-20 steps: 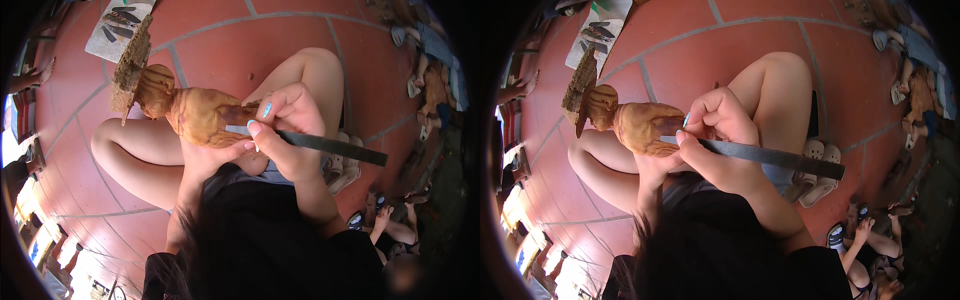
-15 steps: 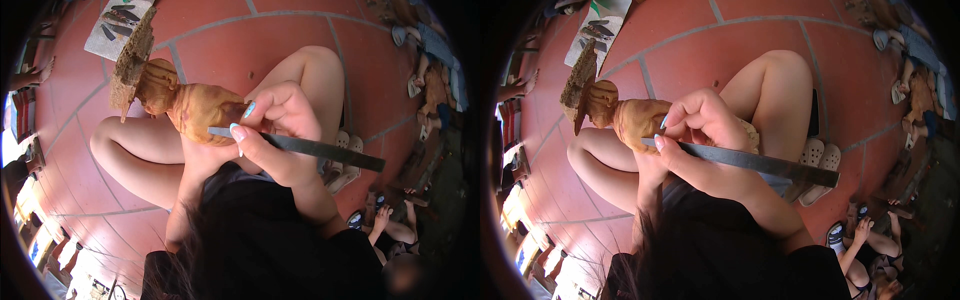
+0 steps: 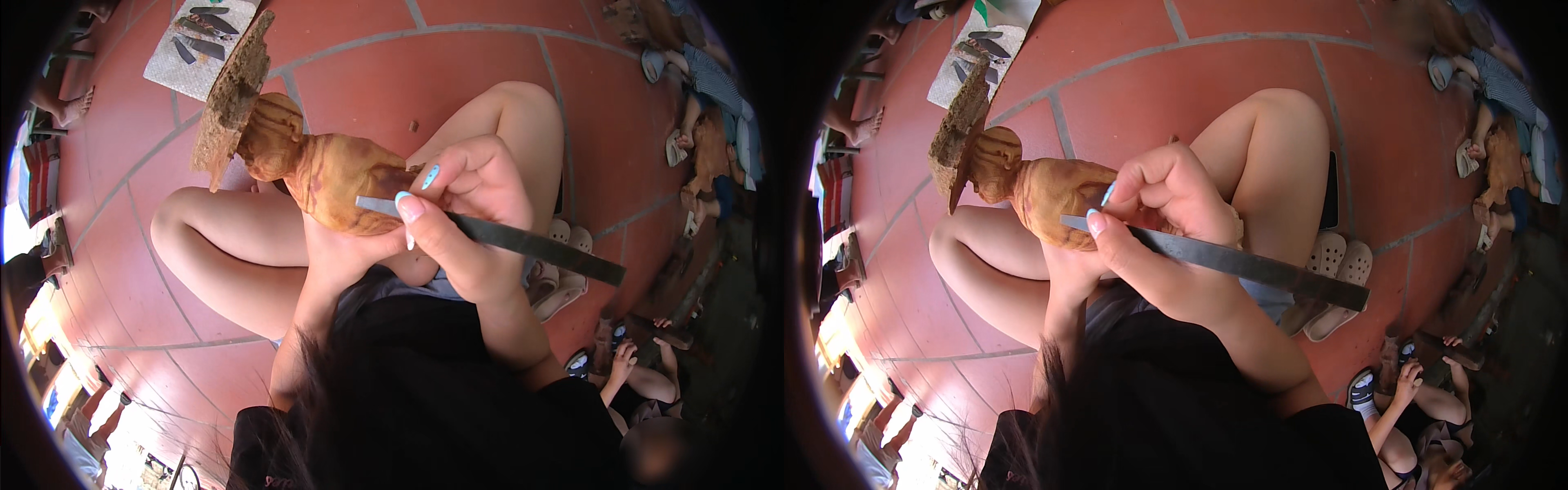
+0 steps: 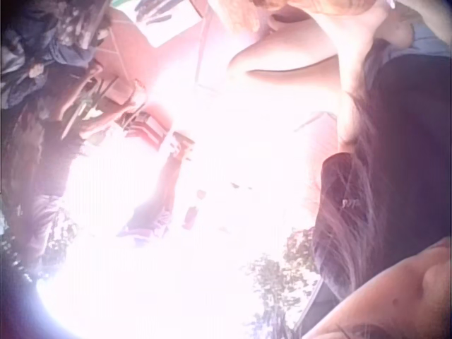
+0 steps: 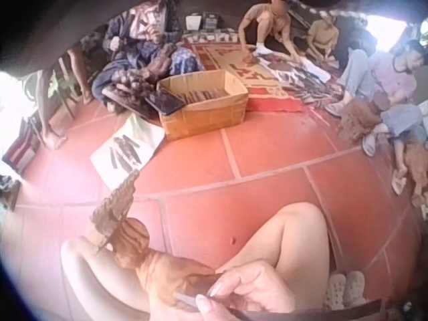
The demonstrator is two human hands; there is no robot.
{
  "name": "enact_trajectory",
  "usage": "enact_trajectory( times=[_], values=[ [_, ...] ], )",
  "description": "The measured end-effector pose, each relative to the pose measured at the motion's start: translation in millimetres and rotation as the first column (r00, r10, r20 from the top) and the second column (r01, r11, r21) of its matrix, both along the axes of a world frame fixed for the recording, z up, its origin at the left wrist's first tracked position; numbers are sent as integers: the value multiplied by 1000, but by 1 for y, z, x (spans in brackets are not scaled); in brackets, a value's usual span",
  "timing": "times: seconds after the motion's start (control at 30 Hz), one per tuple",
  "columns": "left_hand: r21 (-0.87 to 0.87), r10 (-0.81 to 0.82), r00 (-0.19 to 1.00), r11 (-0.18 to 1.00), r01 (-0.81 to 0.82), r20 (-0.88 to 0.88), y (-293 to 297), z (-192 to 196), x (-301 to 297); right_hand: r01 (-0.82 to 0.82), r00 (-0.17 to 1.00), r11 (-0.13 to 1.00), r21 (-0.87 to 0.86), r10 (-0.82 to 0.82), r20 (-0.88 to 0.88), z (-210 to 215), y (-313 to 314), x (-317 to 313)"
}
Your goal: The person sits on the floor and carves a wooden figurine using a chisel. They hold the figurine in one hand and use the chisel to shape and smooth its surface.
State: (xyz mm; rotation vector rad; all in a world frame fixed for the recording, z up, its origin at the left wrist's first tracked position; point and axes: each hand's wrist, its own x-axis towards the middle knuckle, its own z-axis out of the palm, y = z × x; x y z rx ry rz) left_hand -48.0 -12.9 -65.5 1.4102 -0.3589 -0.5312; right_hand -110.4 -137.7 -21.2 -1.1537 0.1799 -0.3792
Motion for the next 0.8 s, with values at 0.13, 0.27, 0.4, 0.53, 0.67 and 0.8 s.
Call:
enact_trajectory(
  times=[0.13, 0.27, 0.4, 0.53, 0.67, 0.8],
  values=[
    [33, -6, 999, 999, 5, 38, -1, 3, 1, 5, 1000, 999, -46, -5, 15, -5, -1, -1],
    [5, -26, 1000, 1000, 26, 9, -1, 1, 1, 2, 1000, 997, -71, -1, 7, -1, -1, 2],
    [-7, -16, 1000, 1000, 16, -5, 0, 3, 1, 43, 999, 999, 34, -43, 15, -8, -1, -1],
    [-21, -2, 1000, 1000, 2, -4, -2, 2, -3, -14, 1000, 999, -33, 14, 23, 0, 1, 0],
    [-27, 6, 1000, 1000, -6, 2, -5, 3, -4, 40, 999, 999, 0, -40, 36, -6, -5, -4],
    [-23, 6, 1000, 1000, -7, -15, -4, -1, -2, 26, 1000, 999, -23, -26, 7, -9, -10, -6]
  ],
)
